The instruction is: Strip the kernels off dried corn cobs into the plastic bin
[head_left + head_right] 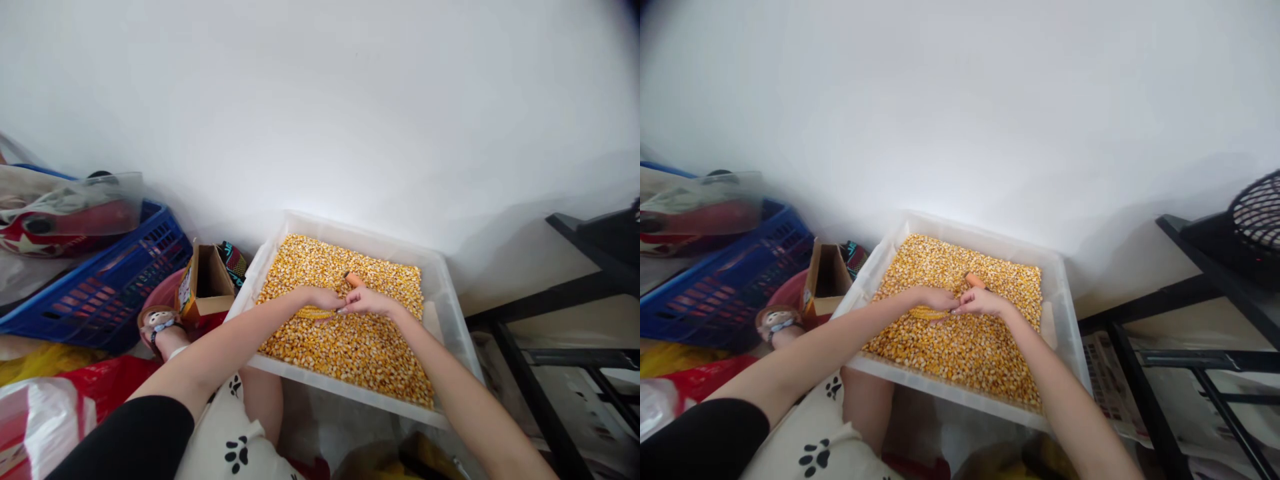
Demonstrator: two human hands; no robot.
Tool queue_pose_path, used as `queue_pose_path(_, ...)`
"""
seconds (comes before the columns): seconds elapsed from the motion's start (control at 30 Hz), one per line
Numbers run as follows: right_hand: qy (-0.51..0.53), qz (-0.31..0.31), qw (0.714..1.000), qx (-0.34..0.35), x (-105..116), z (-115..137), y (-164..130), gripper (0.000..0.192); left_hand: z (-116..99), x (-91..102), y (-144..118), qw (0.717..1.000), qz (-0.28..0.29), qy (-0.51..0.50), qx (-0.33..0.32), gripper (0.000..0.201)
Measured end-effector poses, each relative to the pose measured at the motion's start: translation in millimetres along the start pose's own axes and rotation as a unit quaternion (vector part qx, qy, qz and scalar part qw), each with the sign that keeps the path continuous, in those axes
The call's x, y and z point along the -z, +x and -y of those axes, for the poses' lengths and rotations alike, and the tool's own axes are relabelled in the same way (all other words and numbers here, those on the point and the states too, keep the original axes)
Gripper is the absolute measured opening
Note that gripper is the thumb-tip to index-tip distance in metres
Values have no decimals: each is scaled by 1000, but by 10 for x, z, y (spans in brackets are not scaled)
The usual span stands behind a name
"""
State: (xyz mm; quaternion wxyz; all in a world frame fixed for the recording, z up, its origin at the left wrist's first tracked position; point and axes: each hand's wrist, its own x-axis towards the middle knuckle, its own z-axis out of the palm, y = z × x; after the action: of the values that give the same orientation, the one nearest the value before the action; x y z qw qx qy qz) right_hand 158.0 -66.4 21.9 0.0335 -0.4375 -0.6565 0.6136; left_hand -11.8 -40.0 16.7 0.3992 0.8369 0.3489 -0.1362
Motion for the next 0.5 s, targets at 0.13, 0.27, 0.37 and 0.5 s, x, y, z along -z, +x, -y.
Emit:
queue_pose_path(0.13, -9, 10, 1000, -10, -17, -19, 10, 38, -31, -53, -16, 1000, 3, 7, -8, 52)
queue_pose_path(0.27, -8, 5, 1000, -15, -35, -82, 44, 37, -39, -138, -27, 999, -35, 21, 4, 51)
queue_pose_path(0.37, -17, 18, 999, -25, -50, -116, 66, 36, -32, -208, -22, 996, -64, 55, 1, 50)
queue_pose_path(0.5, -43, 23, 998, -32, -59, -99, 73, 37, -8, -230, 8, 992, -102, 68, 5, 49)
